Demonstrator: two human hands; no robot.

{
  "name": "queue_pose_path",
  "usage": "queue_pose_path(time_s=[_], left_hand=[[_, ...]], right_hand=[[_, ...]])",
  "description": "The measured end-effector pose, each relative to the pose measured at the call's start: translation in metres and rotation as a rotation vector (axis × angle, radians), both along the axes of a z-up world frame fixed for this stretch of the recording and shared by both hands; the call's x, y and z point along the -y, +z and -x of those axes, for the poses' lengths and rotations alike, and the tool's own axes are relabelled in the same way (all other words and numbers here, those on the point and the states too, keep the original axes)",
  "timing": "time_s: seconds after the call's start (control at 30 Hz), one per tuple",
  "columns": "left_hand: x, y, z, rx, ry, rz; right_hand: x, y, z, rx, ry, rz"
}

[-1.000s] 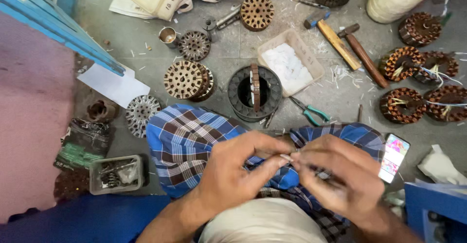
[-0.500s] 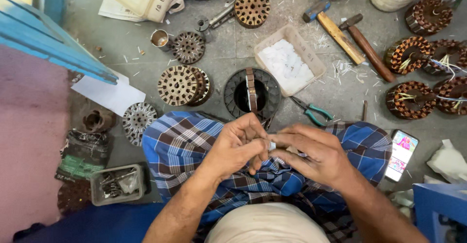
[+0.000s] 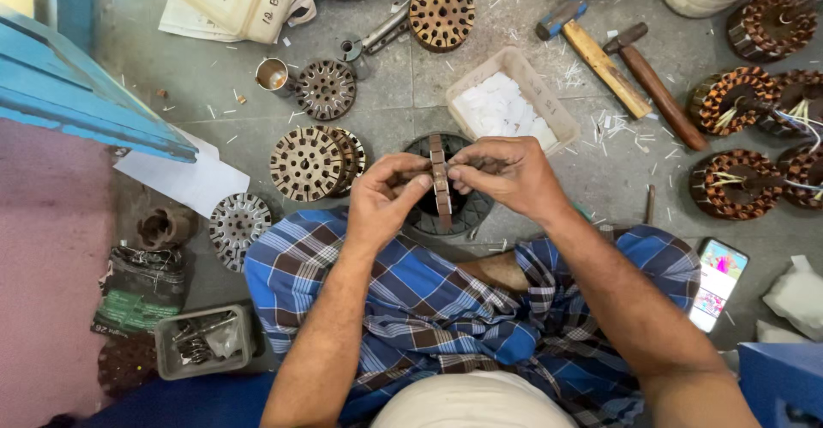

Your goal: The person sits on the floor and inserts small white rectangular pieces into slots on a circular metal component. They repeatedly pick up pieces from a nearby container and place them into the component, occasionally adjusting the component's position.

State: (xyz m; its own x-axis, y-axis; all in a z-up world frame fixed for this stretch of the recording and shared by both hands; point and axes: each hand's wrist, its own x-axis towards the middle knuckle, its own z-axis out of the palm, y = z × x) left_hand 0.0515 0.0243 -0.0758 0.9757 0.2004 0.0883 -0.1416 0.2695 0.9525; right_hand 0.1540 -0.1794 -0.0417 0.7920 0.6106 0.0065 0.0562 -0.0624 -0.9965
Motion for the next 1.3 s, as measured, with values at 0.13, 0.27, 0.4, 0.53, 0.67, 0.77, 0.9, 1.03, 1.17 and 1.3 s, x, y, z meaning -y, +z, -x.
queue_pose_path(time_s=[0.13, 0.27, 0.4, 0.53, 0.67, 0.77, 0.9, 1.03, 1.17, 1.3], left_hand=[[-0.002, -0.003, -0.001, -0.016, 0.001, -0.060], [0.001, 0.000, -0.004, -0.026, 0.014, -0.065], [0.001, 0.004, -0.005, -0.005, 0.022, -0.131], [0.001, 0.006, -0.004, 0.014, 0.037, -0.177], [0.000, 0.005, -0.004, 0.055, 0.062, -0.260], [0.000, 0.006, -0.005, 0.078, 0.085, -0.309], [0.000, 0.009, -0.004, 0.082, 0.112, -0.371], [0.001, 0.011, -0.002, 0.034, 0.115, -0.368], [0.001, 0.012, -0.003, 0.089, 0.116, -0.321], [0.000, 0.009, -0.003, 0.076, 0.107, -0.337]], right_hand=[[0.000, 0.005, -0.012, 0.069, 0.113, 0.030], [0.001, 0.017, -0.022, 0.048, 0.183, 0.112], [0.002, 0.027, -0.024, 0.088, 0.227, 0.176], [-0.001, 0.025, -0.026, 0.033, 0.239, 0.174], [-0.003, 0.015, -0.030, -0.206, 0.190, 0.166], [-0.003, 0.010, -0.029, -0.226, 0.150, 0.121], [-0.003, 0.008, -0.016, -0.139, 0.051, 0.104], [-0.002, 0.011, -0.008, -0.118, -0.038, 0.080], [0.002, 0.013, 0.000, -0.226, -0.146, 0.019], [0.003, 0.006, 0.007, -0.254, -0.182, -0.015]])
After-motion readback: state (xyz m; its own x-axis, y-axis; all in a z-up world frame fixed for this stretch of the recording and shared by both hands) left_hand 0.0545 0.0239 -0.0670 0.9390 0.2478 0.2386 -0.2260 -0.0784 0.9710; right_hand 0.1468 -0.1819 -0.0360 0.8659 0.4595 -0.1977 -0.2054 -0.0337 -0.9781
